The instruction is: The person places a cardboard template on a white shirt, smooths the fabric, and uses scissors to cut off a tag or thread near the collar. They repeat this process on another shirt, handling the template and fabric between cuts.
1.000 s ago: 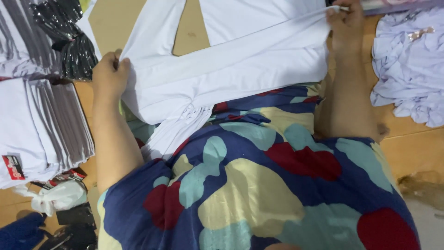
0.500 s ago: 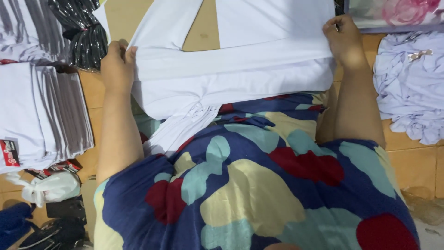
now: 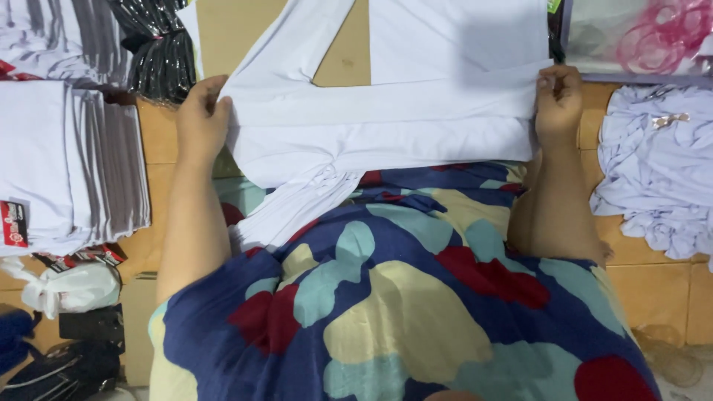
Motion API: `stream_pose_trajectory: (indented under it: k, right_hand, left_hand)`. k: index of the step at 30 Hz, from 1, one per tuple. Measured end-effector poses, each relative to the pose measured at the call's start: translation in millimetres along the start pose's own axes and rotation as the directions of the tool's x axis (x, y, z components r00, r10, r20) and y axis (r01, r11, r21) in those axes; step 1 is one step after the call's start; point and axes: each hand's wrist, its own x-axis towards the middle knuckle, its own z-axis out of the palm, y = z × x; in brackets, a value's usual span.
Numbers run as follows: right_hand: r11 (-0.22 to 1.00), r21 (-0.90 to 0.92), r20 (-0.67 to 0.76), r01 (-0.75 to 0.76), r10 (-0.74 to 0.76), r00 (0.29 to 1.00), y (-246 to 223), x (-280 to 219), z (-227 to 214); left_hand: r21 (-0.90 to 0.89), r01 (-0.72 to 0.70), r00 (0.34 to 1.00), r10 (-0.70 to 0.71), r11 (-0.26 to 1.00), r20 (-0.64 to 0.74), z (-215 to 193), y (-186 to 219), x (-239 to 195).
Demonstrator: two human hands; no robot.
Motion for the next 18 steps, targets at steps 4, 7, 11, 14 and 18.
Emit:
stream_pose_trajectory:
  k: [4,7,11,14,18]
  right_hand:
    - [0.966,-0.252,0.088,0.05,-0.029,0.996,-6.5,9.5,-6.3]
    - [0.931,-0.32,0.245,0.175,-0.097,0.965,-13.2,12.7,-26.3]
    - [0.887,-0.422,0.22,0.187,-0.1,0.97,-14.1,3.0,-53.4]
    - [0.869,-0.491,0.143,0.066,0.006,0.99,-22.4,-9.1,-58.0]
    - [0.861,-0.491,0.227,0.134,-0.021,0.974,-7.8,-24.6,-39.6]
  left_hand:
    - [0.138,-0.187,0.98,0.195,0.973,-0.042,8.6,4.9,-1.0]
    - [0.279,-0.242,0.969,0.244,0.929,0.027,7.4,-1.4,-7.5]
    - [0.292,-0.217,0.976,0.208,0.932,0.063,-4.7,15.9,-30.5]
    - [0.26,-0.179,0.983,0.164,0.949,0.081,-4.6,19.9,-43.5]
    - [0.37,-0.126,0.992,0.111,0.92,0.062,18.0,-1.2,-48.3]
